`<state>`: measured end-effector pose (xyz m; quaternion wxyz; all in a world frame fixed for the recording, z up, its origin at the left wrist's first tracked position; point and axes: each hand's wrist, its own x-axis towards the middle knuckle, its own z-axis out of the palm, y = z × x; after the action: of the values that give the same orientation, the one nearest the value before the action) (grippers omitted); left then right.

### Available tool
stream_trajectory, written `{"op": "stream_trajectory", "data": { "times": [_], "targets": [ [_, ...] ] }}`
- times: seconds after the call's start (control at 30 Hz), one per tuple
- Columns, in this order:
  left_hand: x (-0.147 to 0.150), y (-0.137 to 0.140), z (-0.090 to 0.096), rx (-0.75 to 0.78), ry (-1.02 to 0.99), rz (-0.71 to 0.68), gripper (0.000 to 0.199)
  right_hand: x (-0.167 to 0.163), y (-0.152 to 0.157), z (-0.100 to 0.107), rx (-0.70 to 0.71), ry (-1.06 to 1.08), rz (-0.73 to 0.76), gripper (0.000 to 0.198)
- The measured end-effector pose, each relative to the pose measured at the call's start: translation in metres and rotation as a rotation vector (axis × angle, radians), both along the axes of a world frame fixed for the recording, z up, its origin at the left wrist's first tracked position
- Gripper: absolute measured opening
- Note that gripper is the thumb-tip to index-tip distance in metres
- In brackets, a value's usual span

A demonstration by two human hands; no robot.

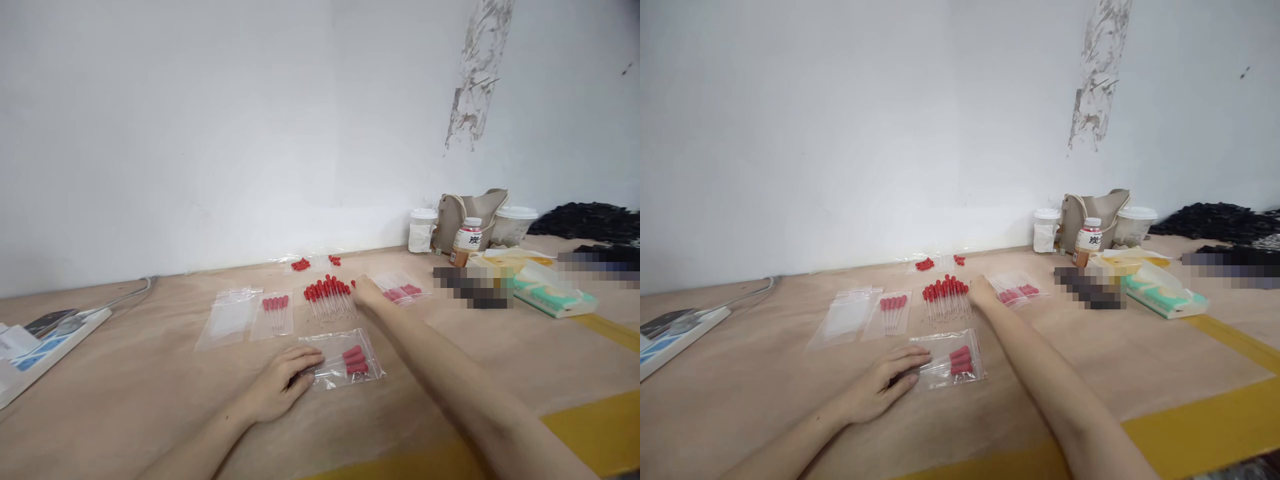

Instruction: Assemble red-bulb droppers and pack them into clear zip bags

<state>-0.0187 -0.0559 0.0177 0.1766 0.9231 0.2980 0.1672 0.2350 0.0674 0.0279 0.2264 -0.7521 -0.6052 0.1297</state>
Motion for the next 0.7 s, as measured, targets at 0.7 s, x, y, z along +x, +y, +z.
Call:
{"op": "stream_trajectory", "data": {
  "times": [0.7],
  "targets": [
    [0.002, 0.0, -0.001, 0.019, 0.004, 0.017, 0.034, 0.026, -0.1, -0.039, 0.398, 1.175, 0.029, 0.042]
  ]
}}
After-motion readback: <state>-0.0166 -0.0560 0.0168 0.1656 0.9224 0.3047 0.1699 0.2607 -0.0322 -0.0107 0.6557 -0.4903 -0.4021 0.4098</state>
